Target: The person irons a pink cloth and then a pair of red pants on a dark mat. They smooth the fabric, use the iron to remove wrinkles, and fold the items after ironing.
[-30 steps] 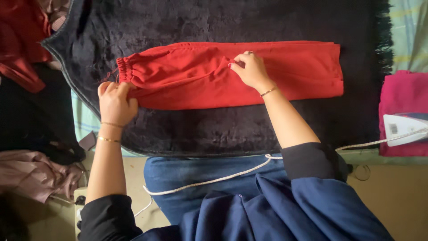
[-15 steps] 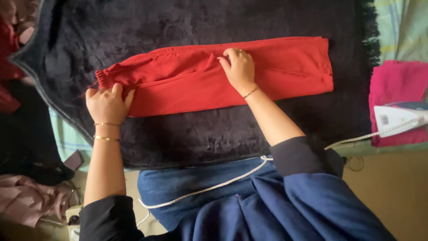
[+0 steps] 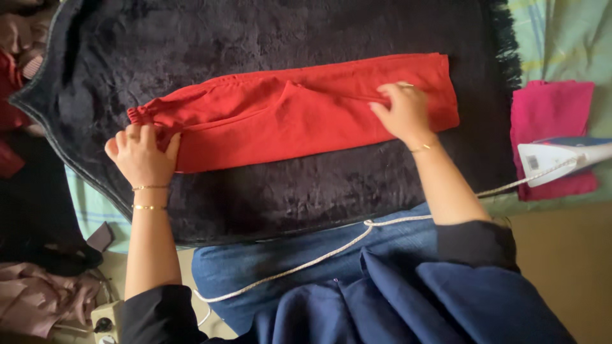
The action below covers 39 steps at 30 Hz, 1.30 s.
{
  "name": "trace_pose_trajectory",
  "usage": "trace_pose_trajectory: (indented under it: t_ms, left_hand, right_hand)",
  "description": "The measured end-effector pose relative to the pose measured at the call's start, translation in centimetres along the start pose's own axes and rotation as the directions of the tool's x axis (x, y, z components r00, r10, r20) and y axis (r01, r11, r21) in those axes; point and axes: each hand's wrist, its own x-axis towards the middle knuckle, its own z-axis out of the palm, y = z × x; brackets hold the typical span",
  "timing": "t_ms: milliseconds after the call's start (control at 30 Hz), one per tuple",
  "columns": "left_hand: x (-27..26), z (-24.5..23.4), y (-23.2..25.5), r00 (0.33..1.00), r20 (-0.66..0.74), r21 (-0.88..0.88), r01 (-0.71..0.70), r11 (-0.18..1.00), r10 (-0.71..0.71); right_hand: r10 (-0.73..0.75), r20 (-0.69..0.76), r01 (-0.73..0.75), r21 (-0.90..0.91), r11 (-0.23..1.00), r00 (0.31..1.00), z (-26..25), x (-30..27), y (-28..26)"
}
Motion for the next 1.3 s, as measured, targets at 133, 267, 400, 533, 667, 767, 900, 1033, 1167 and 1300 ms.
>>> trace_pose_trajectory:
  t_ms: [133,267,400,533,667,767,900,1033,1167,1300]
  left_hand:
    - [0.5,-0.4,-0.4,0.967,0.040,-0.179,0.253,0.951,-0.250]
    - [0.1,-0.1,-0.1,0.937,0.079,-0.125,0.347,0.929,-0.340]
    - [0.8,0.5,0.9,0.869,0.206,-0.019,0.462,0.886,-0.449]
    - [1.2,0.4,1.3,0.842,0.207,0.003,0.509,0.861,-0.498]
    - [1.4,-0.4,1.2,0.844,0.123,-0.108,0.535,0.838,-0.523]
    - [0.9,-0.6,1.3,0.870,0.048,-0.145,0.491,0.859,-0.490]
    - [0.5,-0.5,0.6,0.847,0.156,-0.133,0.527,0.839,-0.508]
    - [1.2,0.3,-0.1,0.840,0.261,-0.037,0.502,0.864,-0.476]
    - [1.7,1.1,-0.3,0.821,0.291,0.010,0.510,0.860,-0.491]
    - [2.4,1.2,-0.4,0.787,0.332,-0.004,0.553,0.833,-0.520]
  right_hand:
    - [0.040,-0.271,-0.085,-0.155,0.984,0.962,-6.9,-6.1,7.4]
    - [0.189,-0.677,-0.390,-0.157,0.907,0.711,-15.7,-13.0,18.3]
    - [0.666,-0.674,-0.774,0.218,0.594,0.321,-19.9,-17.9,25.8]
    - [0.510,-0.799,-0.560,0.276,0.781,0.318,-19.8,-18.6,28.4]
    - [0.856,-0.517,-0.501,0.743,0.443,-0.011,-19.5,-16.5,28.3]
    - [0.947,-0.284,-0.390,0.897,0.208,-0.148,-19.8,-16.8,27.5]
    - [0.939,-0.328,-0.198,0.918,0.343,0.106,-20.0,-16.9,24.2]
    - [0.710,-0.354,-0.177,0.812,0.556,0.609,-18.5,-15.8,16.4]
    - [0.651,-0.149,-0.277,0.818,0.504,0.745,-14.1,-11.1,3.6]
    - [0.461,0.127,-0.318,0.875,0.364,0.878,-6.6,-5.4,-11.1]
